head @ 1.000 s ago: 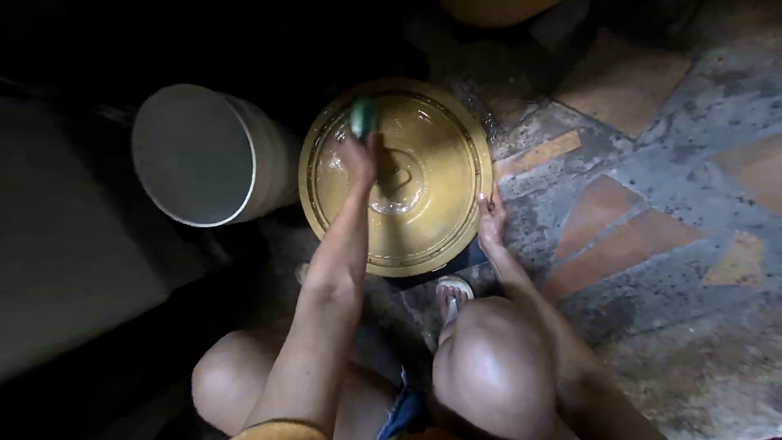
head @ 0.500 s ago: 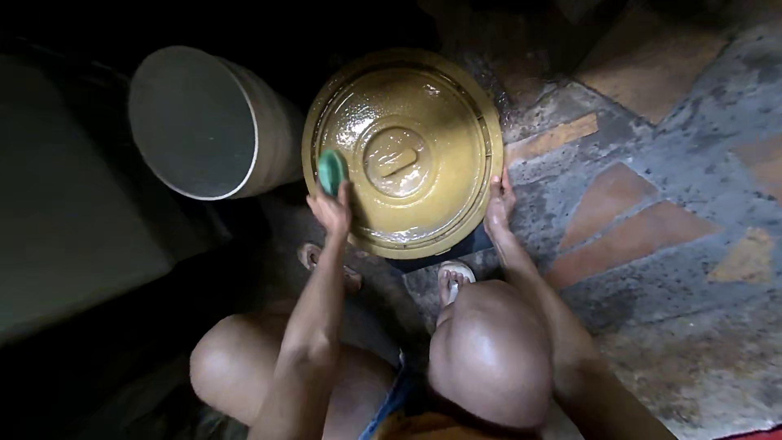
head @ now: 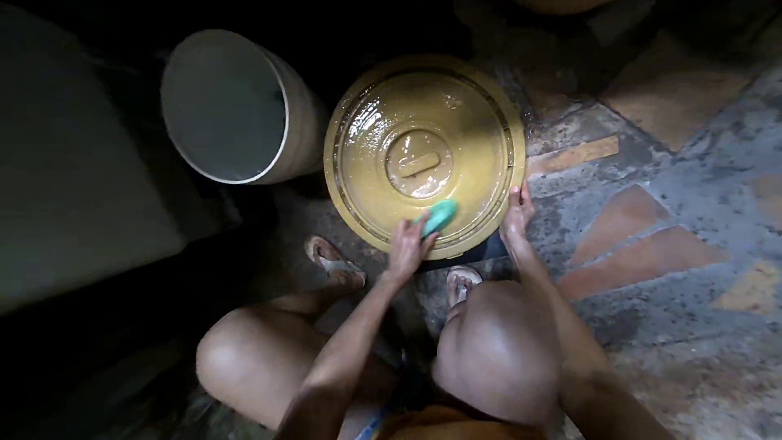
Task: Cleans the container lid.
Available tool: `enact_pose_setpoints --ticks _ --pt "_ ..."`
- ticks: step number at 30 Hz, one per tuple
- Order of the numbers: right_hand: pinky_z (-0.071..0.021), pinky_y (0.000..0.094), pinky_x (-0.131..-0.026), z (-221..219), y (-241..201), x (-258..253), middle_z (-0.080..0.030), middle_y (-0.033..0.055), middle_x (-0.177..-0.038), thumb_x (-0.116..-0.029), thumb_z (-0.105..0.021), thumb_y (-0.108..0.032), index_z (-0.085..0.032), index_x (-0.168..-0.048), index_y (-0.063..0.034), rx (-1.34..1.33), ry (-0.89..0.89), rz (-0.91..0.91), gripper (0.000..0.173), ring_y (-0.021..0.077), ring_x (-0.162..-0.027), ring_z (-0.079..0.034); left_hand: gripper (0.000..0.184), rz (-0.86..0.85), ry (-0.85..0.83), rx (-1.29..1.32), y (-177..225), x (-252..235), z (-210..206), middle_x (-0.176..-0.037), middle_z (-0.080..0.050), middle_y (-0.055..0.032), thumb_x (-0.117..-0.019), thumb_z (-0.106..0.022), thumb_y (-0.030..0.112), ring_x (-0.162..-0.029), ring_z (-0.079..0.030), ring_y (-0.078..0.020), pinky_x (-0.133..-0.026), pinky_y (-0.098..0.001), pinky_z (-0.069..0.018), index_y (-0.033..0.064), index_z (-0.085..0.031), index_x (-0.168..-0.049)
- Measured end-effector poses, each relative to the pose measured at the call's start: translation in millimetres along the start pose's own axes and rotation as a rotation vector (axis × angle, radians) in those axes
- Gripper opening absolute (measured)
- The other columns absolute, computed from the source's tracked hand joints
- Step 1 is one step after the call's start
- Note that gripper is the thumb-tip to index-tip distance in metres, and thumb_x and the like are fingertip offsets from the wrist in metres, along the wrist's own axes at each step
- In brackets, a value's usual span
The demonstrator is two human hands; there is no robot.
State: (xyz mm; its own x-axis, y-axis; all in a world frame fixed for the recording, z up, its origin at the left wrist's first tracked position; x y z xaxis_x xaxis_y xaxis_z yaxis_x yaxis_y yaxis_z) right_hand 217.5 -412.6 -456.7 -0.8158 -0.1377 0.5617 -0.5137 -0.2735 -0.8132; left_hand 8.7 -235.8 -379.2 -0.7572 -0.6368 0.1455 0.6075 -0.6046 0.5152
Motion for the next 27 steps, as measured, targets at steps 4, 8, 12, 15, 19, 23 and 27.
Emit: enact_pose_setpoints --ticks 4,8,12,15,19,23,27 --pt "-0.0426 0.0333 -0.113 0.1 -6.9 5.8 -0.047 0.0108 -0.156 -0.1106 -0.045 -0.031 -0.033 -0.161 -0.0153 0.01 0.011 0.013 0.054 0.0151 -0.135 -0.053 0.064 0.512 0.075 0.018 -106.7 -38.2 68.1 -0.126 -0.057 -0.0379 -0.0971 -0.069 0.045 -0.116 -0.058 -0.055 -0.098 -0.0658 -0.0472 -0.0037 -0.058 -0.136" --pt "-0.0399 0.0309 -0.115 -1.4 -5.2 3.8 -0.042 0.01 -0.16 -0.1112 -0.043 -0.03 -0.03 -0.162 -0.0121 0.007 -0.016 0.041 0.055 0.013 -0.139 -0.049 0.069 0.567 0.124 0.101 -94.4 -126.9 75.1 -0.134 -0.056 -0.0348 -0.0958 -0.069 0.044 -0.126 -0.056 -0.0484 -0.107 -0.0591 -0.0452 -0.0011 -0.052 -0.145" --pt "-0.0443 0.035 -0.112 0.8 0.1 0.4 -0.049 0.0096 -0.154 -0.1104 -0.045 -0.031 -0.035 -0.16 -0.0142 -0.014 0.007 0.031 0.054 0.0152 -0.134 -0.054 0.063 0.285 -0.044 0.016 -37.5 -68.0 35.9 -0.124 -0.059 -0.031 -0.0989 -0.066 0.045 -0.106 -0.063 -0.0473 -0.088 -0.0589 -0.0542 0.0121 -0.05 -0.15" --pt "-0.0459 0.034 -0.111 2.5 1.6 -5.1 -0.051 0.0121 -0.152 -0.1104 -0.045 -0.025 -0.037 -0.159 -0.0098 -0.036 0.045 0.044 0.051 0.0151 -0.132 -0.056 0.061 0.427 -0.027 -0.054 -90.5 -35.9 61.7 -0.122 -0.061 -0.0338 -0.0982 -0.067 0.047 -0.106 -0.064 -0.0511 -0.087 -0.0637 -0.0539 0.0064 -0.056 -0.143" --pt "-0.0469 0.0289 -0.108 2.9 -3.1 -4.2 -0.052 0.015 -0.15 -0.1109 -0.044 -0.019 -0.037 -0.158 -0.006 -0.002 0.087 0.084 0.049 0.0135 -0.129 -0.057 0.069 0.663 0.107 0.04 -137.7 -107.9 100.2 -0.139 -0.052 -0.0363 -0.0963 -0.068 0.046 -0.125 -0.054 -0.0535 -0.103 -0.0657 -0.0456 0.0023 -0.051 -0.147" --pt "-0.0458 0.0278 -0.109 0.6 -7.7 -5.4 -0.049 0.0181 -0.152 -0.1112 -0.041 -0.016 -0.035 -0.157 -0.0015 -0.003 0.084 0.104 0.048 0.0137 -0.131 -0.057 0.064 0.483 0.099 0.147 -42.9 -214.8 64.7 -0.136 -0.055 -0.0342 -0.0967 -0.068 0.041 -0.122 -0.058 -0.0492 -0.104 -0.0607 -0.0475 0.0018 -0.053 -0.145" --pt "-0.048 0.0292 -0.107 1.4 -7.3 -3.0 -0.053 0.0181 -0.148 -0.1113 -0.041 -0.016 -0.038 -0.156 -0.0024 -0.017 0.097 0.079 0.047 0.0145 -0.127 -0.059 0.055 0.094 -0.069 0.067 81.4 -185.3 -7.4 -0.12 -0.065 -0.032 -0.0978 -0.068 0.037 -0.112 -0.063 -0.05 -0.094 -0.0608 -0.0525 0.0065 -0.059 -0.142"
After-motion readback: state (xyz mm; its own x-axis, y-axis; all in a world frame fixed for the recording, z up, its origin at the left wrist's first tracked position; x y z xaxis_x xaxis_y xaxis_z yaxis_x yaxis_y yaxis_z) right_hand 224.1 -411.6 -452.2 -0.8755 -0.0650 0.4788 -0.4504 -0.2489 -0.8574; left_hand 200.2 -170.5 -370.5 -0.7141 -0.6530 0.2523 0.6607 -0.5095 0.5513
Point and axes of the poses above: each hand's wrist, its own x-axis away from the middle knuckle, its own z-axis out of the back of the hand, y = z × x, the point moved 10 cm from there along -x, towards the middle knuckle
